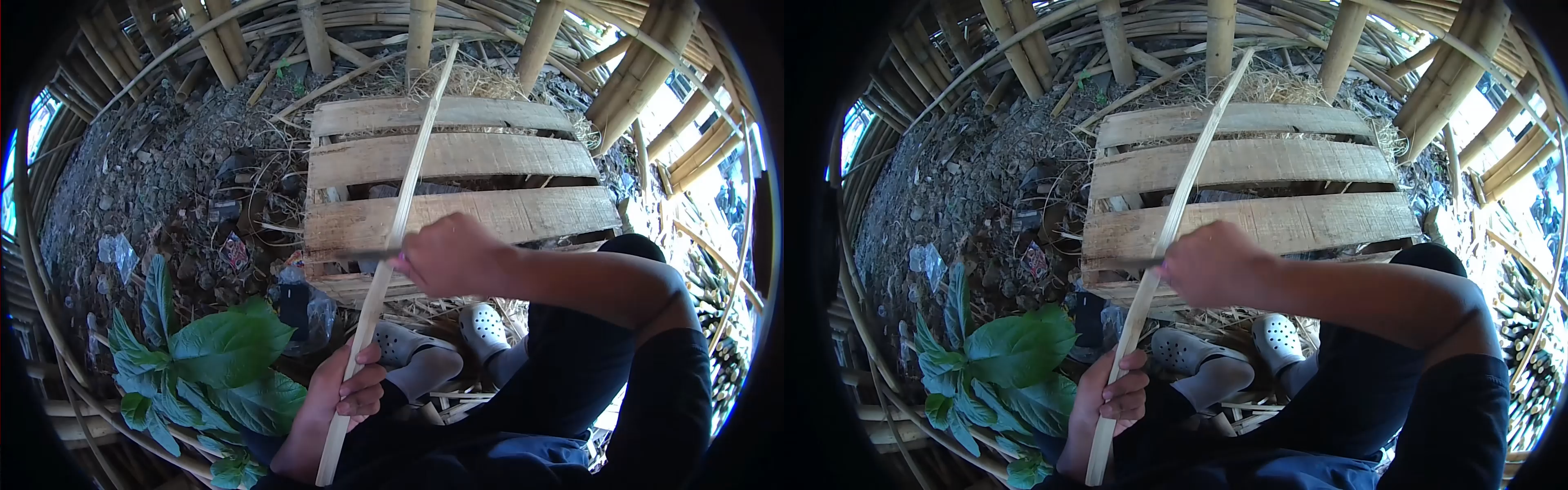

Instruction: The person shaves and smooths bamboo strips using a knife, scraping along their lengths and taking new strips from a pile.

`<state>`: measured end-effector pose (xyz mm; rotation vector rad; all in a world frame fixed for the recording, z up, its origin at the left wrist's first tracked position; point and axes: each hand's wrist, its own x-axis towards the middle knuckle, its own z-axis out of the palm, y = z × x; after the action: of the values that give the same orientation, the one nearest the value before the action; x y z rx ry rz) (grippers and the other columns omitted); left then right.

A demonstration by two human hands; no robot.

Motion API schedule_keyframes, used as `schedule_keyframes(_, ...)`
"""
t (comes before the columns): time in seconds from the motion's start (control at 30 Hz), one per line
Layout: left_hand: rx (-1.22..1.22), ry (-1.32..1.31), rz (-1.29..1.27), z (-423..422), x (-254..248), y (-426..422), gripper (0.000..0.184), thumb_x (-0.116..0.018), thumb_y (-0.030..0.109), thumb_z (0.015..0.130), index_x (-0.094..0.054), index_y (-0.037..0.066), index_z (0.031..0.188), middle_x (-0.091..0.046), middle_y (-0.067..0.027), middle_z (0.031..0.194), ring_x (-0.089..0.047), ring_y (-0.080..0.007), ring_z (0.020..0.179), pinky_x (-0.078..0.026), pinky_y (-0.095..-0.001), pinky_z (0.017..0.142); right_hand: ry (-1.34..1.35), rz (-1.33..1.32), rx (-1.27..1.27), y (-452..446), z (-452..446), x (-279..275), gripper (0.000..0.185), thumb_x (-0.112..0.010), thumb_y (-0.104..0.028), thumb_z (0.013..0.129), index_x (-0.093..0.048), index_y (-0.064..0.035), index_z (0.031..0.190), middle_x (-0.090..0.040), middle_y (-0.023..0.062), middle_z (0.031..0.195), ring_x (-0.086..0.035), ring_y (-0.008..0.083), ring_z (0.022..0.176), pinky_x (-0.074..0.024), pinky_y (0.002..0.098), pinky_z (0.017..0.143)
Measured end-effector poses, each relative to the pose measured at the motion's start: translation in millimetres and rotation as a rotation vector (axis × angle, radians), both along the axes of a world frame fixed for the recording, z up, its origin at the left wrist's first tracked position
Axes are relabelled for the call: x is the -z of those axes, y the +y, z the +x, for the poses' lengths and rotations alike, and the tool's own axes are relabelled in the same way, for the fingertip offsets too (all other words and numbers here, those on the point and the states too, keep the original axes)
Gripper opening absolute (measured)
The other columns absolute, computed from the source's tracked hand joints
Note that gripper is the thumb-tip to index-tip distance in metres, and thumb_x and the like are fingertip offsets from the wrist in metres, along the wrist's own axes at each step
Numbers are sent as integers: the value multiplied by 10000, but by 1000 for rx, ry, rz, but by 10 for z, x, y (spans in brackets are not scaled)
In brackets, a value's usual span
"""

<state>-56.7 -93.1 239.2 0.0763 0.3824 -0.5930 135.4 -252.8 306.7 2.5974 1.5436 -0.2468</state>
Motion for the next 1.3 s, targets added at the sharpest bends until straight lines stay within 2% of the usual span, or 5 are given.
schedule_keyframes(0.37,34,12,144,-16,-57,-37,335,-273,357,1033,-437,153,822,-347,68,481,-310,-39,316,-239,-174,313,18,5,-97,-39,211,20,521,-366,-401,984,-667,-52,741,-639,118,651,-650,303,609,-534,429,570)
schedule_keyframes(0.5,24,25,165,3,-74,-35,342,-266,367,1034,-434,152,828,-338,65,480,-298,-38,315,-241,-173,311,-70,-59,128,-8,397,6,526,-371,-404,977,-653,-31,736,-632,137,651,-661,316,636,-547,436,633)
schedule_keyframes(0.63,42,11,223,-36,-112,-39,344,-265,379,1034,-428,153,831,-336,63,480,-289,-38,314,-239,-170,309,52,-9,-96,-56,241,-25,524,-372,-399,979,-659,-30,742,-636,136,660,-640,332,605,-536,433,608)
schedule_keyframes(1.1,62,11,313,-45,-194,-52,359,-270,399,1035,-408,155,811,-317,64,478,-275,-38,311,-218,-176,302,-181,-66,262,-286,1126,42,502,-330,-369,996,-644,-47,771,-630,148,707,-657,319,697,-536,461,654)
schedule_keyframes(1.3,66,22,311,-30,-216,-37,363,-266,402,1035,-403,154,809,-310,62,475,-263,-41,309,-212,-181,302,-4,-28,-52,-127,545,2,483,-364,-380,976,-612,-41,738,-612,175,660,-640,344,657,-523,479,695)
